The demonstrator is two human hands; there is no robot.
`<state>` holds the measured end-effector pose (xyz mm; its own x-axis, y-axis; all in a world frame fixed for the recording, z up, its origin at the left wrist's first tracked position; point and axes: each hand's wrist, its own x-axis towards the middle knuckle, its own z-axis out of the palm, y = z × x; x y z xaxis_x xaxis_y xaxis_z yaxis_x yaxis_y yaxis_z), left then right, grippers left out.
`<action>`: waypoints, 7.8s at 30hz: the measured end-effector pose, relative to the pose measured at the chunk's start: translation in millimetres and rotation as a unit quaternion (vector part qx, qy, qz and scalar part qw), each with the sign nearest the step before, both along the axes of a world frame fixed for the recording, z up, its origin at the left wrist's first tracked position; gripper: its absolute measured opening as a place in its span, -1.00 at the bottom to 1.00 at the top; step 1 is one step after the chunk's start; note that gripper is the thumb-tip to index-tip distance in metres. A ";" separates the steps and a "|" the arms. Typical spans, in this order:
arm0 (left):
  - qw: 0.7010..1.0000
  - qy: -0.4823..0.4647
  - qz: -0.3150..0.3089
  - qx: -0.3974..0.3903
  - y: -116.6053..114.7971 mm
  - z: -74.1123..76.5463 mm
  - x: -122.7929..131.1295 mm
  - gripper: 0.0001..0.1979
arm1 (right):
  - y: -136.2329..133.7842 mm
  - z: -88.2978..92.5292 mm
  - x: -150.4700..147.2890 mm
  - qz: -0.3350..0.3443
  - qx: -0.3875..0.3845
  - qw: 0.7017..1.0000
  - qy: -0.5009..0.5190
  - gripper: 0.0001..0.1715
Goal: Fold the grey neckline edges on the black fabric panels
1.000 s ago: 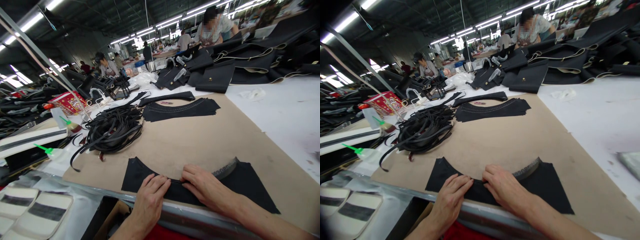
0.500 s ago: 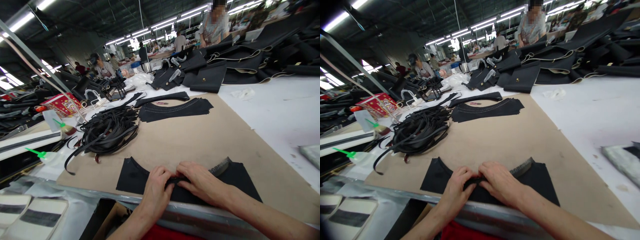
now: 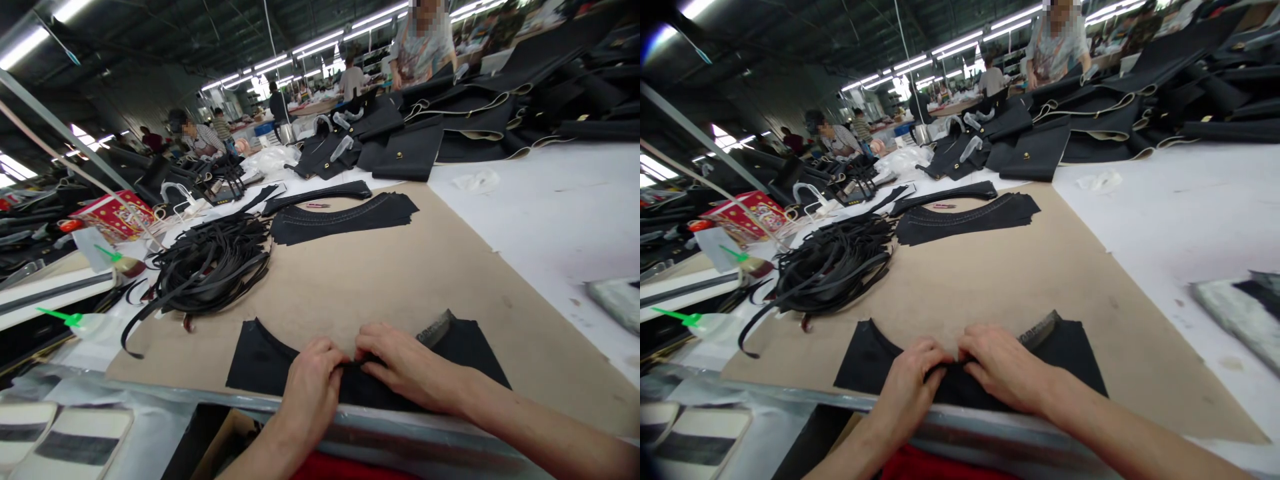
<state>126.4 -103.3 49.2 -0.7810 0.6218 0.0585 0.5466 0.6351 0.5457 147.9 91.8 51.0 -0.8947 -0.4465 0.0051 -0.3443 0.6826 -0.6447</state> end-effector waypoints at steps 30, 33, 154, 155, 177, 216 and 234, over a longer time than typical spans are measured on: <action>0.999 0.021 0.011 0.030 8.6 -1.0 4.0 -0.73 | 0.0 0.7 8.8 -0.012 0.069 0.996 0.057 -0.89; 1.000 -0.008 0.005 0.018 13.7 3.3 2.5 -0.71 | 3.5 0.5 10.0 -0.012 0.057 0.997 0.050 -0.90; 0.949 0.292 -0.093 0.081 87.6 -41.9 72.4 -0.62 | 110.8 -8.1 65.3 -0.042 -0.041 0.998 0.038 -0.80; 0.955 0.269 -0.093 0.084 88.1 -40.1 70.7 -0.64 | 111.4 -8.4 65.3 -0.049 -0.040 0.997 0.036 -0.74; 0.989 0.104 -0.068 0.080 122.0 -29.4 72.5 -0.66 | 125.8 -5.0 79.1 0.012 0.104 0.985 0.136 -0.85; 0.959 0.242 -0.138 0.049 117.7 -50.3 80.9 -0.52 | 139.4 -19.3 106.9 -0.096 0.011 0.987 0.129 -0.60; 0.977 0.179 -0.119 0.010 121.6 -48.6 82.0 -0.43 | 122.5 -20.5 116.9 -0.124 0.069 0.982 0.121 -0.44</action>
<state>208.4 18.3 0.6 -0.5416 0.7792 0.3154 0.8355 0.4574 0.3045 264.9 214.3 30.5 -0.9564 -0.2256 0.1855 -0.2874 0.8400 -0.4602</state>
